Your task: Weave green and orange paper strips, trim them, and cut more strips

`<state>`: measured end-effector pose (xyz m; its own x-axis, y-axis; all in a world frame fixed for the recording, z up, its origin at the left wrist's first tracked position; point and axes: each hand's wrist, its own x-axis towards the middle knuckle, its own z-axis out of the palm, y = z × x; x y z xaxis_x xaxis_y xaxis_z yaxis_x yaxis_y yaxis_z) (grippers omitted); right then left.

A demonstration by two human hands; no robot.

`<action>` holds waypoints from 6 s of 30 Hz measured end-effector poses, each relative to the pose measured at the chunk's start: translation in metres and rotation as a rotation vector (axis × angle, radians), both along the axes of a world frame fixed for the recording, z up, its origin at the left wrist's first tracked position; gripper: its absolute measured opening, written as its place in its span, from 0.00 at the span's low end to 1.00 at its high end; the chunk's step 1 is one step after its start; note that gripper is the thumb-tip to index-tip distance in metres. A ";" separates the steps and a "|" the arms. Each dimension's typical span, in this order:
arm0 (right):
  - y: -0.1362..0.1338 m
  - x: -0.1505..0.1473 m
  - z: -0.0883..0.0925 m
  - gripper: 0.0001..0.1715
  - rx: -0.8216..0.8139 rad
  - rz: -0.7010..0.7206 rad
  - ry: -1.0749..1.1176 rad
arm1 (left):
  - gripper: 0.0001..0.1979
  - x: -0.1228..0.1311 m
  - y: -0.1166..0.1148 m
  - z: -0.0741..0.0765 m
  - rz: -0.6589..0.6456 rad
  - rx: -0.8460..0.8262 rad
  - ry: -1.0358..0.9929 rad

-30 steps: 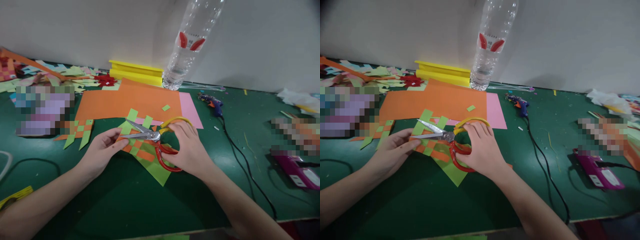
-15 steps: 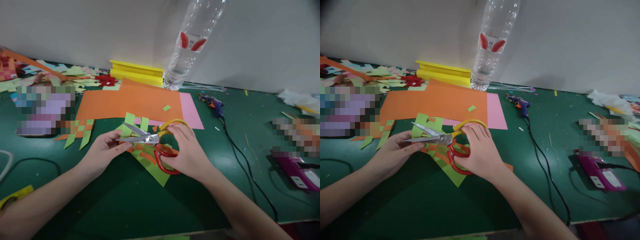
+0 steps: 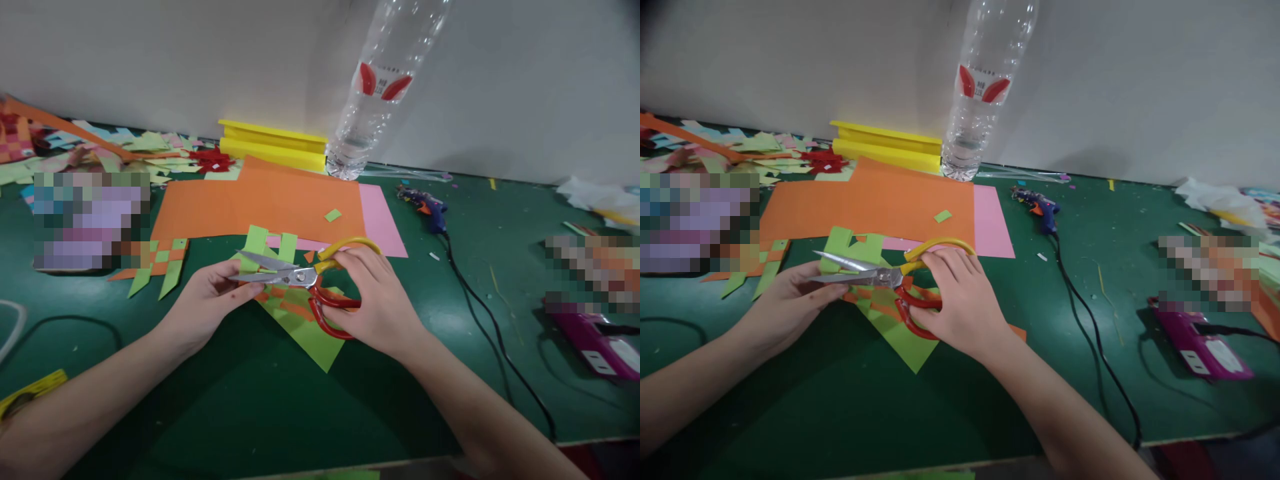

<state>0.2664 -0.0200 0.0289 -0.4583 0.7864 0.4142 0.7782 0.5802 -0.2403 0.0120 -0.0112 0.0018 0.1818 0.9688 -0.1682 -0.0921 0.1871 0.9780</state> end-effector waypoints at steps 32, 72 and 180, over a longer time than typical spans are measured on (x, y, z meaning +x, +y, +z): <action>0.000 -0.001 0.006 0.29 -0.267 -0.102 0.221 | 0.09 0.002 0.002 0.005 0.140 -0.049 -0.070; -0.008 -0.010 0.001 0.29 0.019 -0.049 -0.035 | 0.26 0.001 -0.007 0.012 0.170 0.116 0.120; -0.010 -0.013 0.001 0.30 -0.092 -0.048 0.010 | 0.25 0.006 -0.013 0.018 0.186 0.177 0.213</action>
